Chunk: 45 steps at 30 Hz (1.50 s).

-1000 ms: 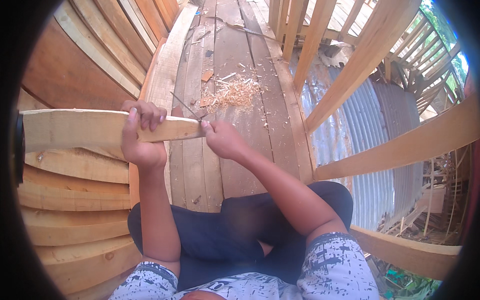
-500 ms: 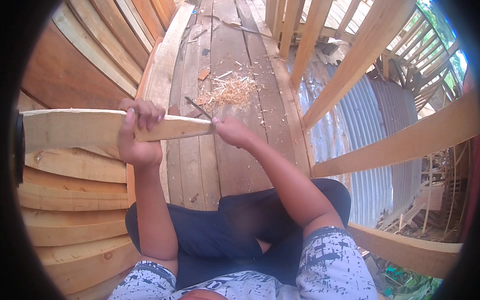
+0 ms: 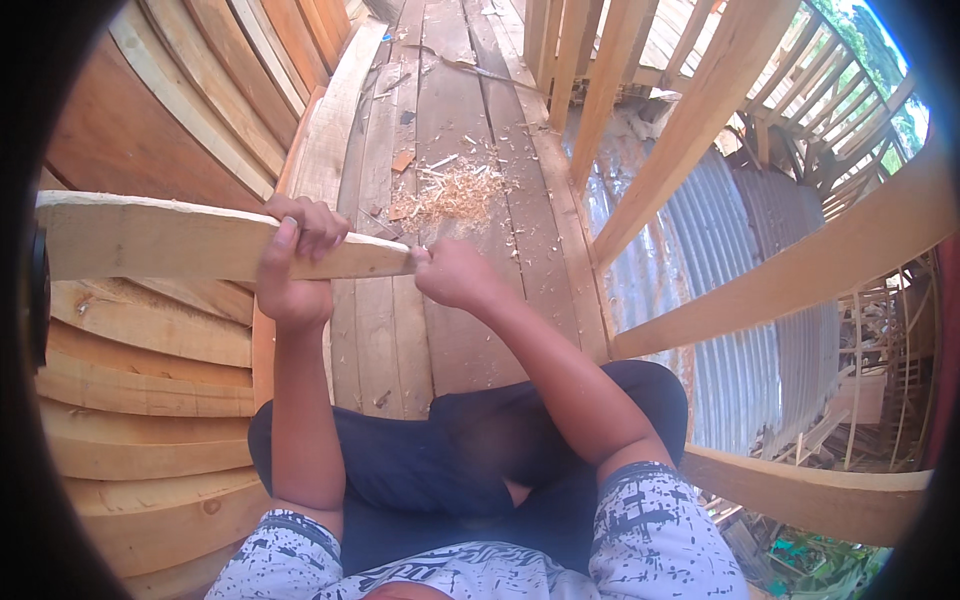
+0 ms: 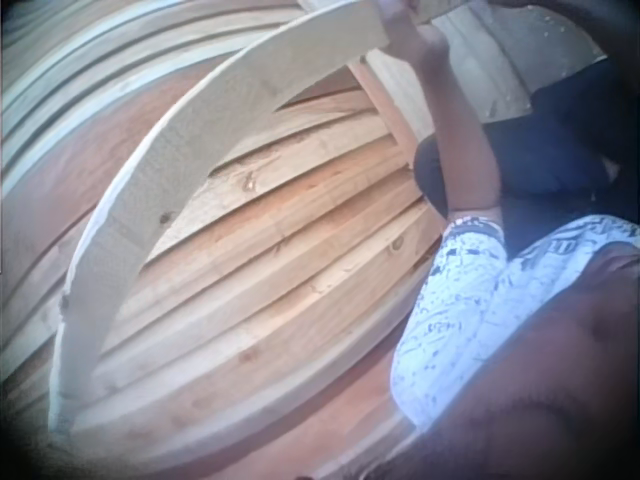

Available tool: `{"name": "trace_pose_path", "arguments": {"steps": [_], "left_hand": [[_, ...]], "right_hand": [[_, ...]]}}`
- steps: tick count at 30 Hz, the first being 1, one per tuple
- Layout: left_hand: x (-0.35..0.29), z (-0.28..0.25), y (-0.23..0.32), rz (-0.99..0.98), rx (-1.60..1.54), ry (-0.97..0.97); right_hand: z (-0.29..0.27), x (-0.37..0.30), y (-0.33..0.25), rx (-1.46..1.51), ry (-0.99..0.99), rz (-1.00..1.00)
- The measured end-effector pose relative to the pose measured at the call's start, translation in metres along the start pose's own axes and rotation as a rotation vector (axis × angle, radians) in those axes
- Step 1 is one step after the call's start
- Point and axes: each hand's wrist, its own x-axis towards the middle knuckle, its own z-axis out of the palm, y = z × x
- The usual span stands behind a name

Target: The person sits cross-legged on a wooden floor and uses a knife to carve a long, curved piece of wood. They hold the wood with their left hand and shave thin layers from the surface with their right hand, creating wood shavings that fall onto the floor.

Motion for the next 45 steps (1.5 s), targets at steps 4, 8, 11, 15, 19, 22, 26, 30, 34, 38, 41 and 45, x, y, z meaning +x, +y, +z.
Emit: {"name": "trace_pose_path", "arguments": {"steps": [4, 8, 11, 15, 19, 22, 26, 30, 34, 38, 41, 45], "left_hand": [[0.001, -0.001, 0.001, -0.034, -0.011, -0.072], [0.015, 0.001, -0.003, -0.055, -0.067, -0.223], [0.019, -0.015, 0.001, -0.062, -0.076, -0.273], [0.021, -0.012, -0.001, -0.086, -0.107, -0.260], [0.021, -0.009, -0.008, -0.104, -0.086, -0.178], [0.022, -0.023, -0.001, -0.104, -0.078, -0.244], [0.024, -0.005, -0.005, -0.092, -0.108, -0.204], [0.026, -0.016, -0.003, -0.078, -0.093, -0.250], [0.017, -0.019, 0.001, -0.106, -0.080, -0.211], [0.022, -0.008, -0.008, -0.083, -0.095, -0.208], [0.022, -0.019, -0.004, -0.074, -0.086, -0.241], [0.017, -0.020, -0.001, -0.090, -0.104, -0.210]], "right_hand": [[-0.009, -0.011, -0.004, 0.221, -0.064, 0.023], [0.018, -0.005, 0.047, 0.111, 0.107, 0.069], [-0.004, -0.019, -0.010, 0.121, 0.063, 0.007], [-0.007, -0.016, -0.004, 0.246, 0.022, 0.026], [0.012, -0.011, 0.030, 0.321, 0.036, 0.156], [-0.006, -0.018, -0.014, 0.197, 0.019, -0.004], [0.020, -0.005, 0.044, 0.225, 0.068, 0.093], [0.033, 0.003, 0.046, 0.040, 0.157, 0.087], [-0.001, -0.016, -0.022, 0.225, 0.001, -0.008], [0.023, -0.001, 0.052, 0.241, 0.070, 0.202], [0.021, -0.006, 0.025, 0.171, 0.082, 0.168], [-0.014, -0.032, -0.043, 0.236, -0.012, -0.010]]}}
